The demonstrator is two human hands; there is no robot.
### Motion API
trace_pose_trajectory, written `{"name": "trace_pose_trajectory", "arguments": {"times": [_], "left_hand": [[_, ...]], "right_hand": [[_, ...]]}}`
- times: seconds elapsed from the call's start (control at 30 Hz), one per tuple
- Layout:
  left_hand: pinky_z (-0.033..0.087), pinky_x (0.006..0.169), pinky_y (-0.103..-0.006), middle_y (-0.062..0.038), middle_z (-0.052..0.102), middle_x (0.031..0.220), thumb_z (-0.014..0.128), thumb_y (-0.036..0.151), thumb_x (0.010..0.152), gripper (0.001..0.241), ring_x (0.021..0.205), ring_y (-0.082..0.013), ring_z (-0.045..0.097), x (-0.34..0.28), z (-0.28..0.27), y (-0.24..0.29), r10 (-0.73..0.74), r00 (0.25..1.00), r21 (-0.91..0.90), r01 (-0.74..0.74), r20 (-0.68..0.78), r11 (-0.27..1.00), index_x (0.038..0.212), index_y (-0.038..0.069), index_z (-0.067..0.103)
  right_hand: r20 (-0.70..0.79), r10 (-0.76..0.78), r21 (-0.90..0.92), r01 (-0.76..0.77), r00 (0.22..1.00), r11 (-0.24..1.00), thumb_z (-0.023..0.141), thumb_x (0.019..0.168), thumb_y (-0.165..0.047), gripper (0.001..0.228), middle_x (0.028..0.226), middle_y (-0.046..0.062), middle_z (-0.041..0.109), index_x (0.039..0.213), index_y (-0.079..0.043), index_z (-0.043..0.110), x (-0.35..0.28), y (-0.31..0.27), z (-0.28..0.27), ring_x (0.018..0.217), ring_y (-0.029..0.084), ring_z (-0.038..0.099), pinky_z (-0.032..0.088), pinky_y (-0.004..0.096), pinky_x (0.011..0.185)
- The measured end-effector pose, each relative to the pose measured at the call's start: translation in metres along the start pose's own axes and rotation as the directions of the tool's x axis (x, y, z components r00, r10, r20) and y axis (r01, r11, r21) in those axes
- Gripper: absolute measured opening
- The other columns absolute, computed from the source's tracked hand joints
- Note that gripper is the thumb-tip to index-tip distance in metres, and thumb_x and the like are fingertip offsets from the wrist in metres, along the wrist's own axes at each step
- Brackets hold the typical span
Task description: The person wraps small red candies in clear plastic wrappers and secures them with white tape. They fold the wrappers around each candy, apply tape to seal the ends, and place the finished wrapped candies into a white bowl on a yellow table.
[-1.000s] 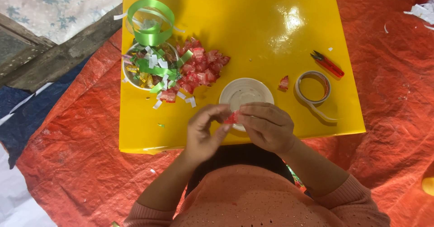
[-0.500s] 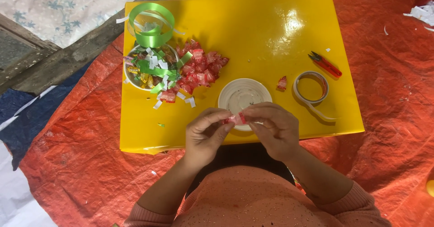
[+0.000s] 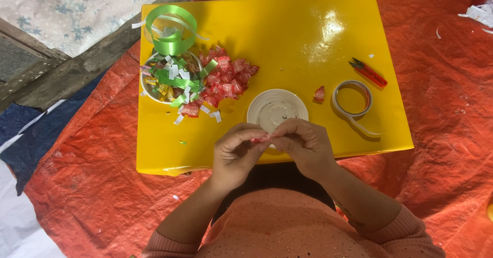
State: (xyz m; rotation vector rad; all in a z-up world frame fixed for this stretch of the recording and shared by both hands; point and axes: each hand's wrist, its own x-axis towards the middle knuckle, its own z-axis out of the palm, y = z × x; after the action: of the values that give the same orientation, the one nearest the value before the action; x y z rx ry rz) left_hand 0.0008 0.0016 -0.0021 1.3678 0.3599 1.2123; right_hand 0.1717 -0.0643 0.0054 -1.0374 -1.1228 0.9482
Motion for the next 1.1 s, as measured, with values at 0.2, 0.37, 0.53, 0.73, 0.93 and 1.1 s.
{"name": "trace_pose_trajectory", "arguments": {"times": [0.2,0.37,0.53,0.73,0.93,1.1], "left_hand": [[0.061,0.076,-0.0310,-0.018,0.070,0.093,0.075,-0.011,0.086,0.025,0.085,-0.0163,0.067,-0.002,0.000,-0.014,-0.113,0.993,-0.125,0.110,-0.020,0.986,0.111,-0.008,0.072],[0.061,0.077,-0.0299,-0.013,0.072,0.093,0.076,-0.007,0.088,0.029,0.086,-0.0128,0.068,-0.005,0.003,-0.012,-0.209,0.978,-0.062,0.209,0.017,0.976,0.116,-0.007,0.071],[0.061,0.073,-0.0286,-0.014,0.072,0.085,0.071,-0.005,0.092,0.024,0.078,-0.0148,0.069,-0.012,-0.007,-0.020,-0.342,0.939,-0.007,0.342,0.047,0.940,0.116,-0.008,0.070],[0.061,0.072,-0.0326,-0.017,0.071,0.085,0.064,-0.007,0.094,0.020,0.076,-0.0200,0.072,-0.013,-0.011,-0.041,-0.357,0.934,-0.032,0.356,-0.023,0.934,0.114,-0.006,0.066],[0.062,0.075,-0.0352,-0.016,0.073,0.088,0.061,-0.005,0.098,0.014,0.080,-0.0198,0.071,-0.008,0.007,-0.042,-0.305,0.952,0.050,0.306,-0.043,0.951,0.108,-0.002,0.070],[0.060,0.076,-0.0322,-0.012,0.073,0.089,0.062,0.005,0.101,0.021,0.081,-0.0159,0.069,-0.002,0.015,-0.044,-0.268,0.957,0.042,0.274,-0.107,0.961,0.117,-0.006,0.070]], "right_hand": [[-0.002,0.110,0.079,-0.109,0.994,0.991,0.069,0.094,-0.001,0.008,0.066,0.011,0.068,0.097,0.005,0.073,0.000,0.009,-0.006,0.064,0.014,0.067,0.062,0.027,0.064],[-0.060,0.087,-0.003,-0.088,0.994,0.996,0.074,0.092,-0.005,0.012,0.064,0.007,0.066,0.098,0.005,0.075,0.004,-0.001,-0.002,0.064,0.008,0.062,0.058,0.023,0.064],[-0.149,-0.051,-0.373,-0.008,0.988,0.928,0.079,0.090,-0.013,0.015,0.074,0.009,0.069,0.102,-0.004,0.079,-0.003,0.016,-0.072,0.069,0.012,0.063,0.054,0.028,0.065],[-0.305,-0.186,-0.870,-0.194,0.934,0.452,0.080,0.096,-0.025,0.014,0.087,0.008,0.074,0.102,-0.013,0.081,-0.028,0.057,-0.163,0.081,0.025,0.073,0.058,0.034,0.074],[-0.320,-0.121,-0.907,-0.267,0.939,0.327,0.083,0.092,-0.026,0.019,0.093,0.007,0.074,0.107,-0.014,0.081,-0.047,0.069,-0.176,0.092,0.028,0.072,0.055,0.039,0.088],[-0.195,-0.318,-0.931,-0.073,0.928,0.358,0.087,0.089,-0.026,0.018,0.091,0.004,0.073,0.104,-0.018,0.081,-0.040,0.069,-0.175,0.090,0.028,0.070,0.053,0.038,0.090]]}}
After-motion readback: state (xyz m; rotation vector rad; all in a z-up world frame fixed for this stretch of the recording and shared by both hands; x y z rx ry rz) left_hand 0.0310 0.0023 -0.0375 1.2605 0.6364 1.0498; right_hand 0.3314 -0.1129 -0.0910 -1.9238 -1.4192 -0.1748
